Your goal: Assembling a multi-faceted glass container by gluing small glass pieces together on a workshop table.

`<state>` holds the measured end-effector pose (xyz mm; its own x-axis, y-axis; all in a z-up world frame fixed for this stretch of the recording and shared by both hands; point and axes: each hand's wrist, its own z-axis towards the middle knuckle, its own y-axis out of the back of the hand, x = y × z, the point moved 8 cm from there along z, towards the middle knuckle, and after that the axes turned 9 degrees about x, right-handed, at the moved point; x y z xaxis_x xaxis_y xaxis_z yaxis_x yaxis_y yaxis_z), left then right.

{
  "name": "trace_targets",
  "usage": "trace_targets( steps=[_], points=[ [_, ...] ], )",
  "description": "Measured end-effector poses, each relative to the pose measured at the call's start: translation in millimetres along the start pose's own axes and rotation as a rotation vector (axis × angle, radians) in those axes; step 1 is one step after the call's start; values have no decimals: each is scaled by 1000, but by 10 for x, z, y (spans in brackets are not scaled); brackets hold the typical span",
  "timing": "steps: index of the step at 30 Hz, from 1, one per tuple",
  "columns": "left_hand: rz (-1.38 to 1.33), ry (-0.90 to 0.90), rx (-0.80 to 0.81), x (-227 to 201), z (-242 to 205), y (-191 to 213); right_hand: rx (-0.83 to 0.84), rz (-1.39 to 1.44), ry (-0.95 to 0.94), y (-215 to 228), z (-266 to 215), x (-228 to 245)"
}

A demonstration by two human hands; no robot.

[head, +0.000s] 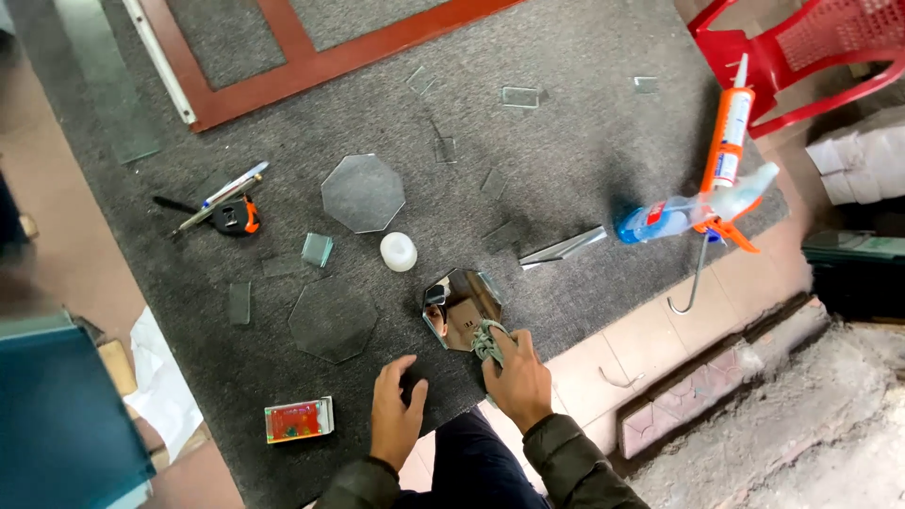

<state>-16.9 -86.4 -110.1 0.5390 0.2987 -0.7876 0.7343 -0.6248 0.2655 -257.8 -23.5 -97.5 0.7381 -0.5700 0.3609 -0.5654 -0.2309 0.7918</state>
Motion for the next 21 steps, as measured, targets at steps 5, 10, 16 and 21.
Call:
trace_targets(
  steps=[5,10,16,21],
  points=[
    [-232,93,-93,-145,279,-30,-100,-27,150,-7,100,114],
    [-237,104,-155,-18,464,-110,-94,-83,300,-97,197,245],
    [-221,56,-199,52,578,-161,46,-42,391,-151,218,456],
    [-187,46,-208,-1,589,-144,123,-19,371,-209,229,473]
  ],
)
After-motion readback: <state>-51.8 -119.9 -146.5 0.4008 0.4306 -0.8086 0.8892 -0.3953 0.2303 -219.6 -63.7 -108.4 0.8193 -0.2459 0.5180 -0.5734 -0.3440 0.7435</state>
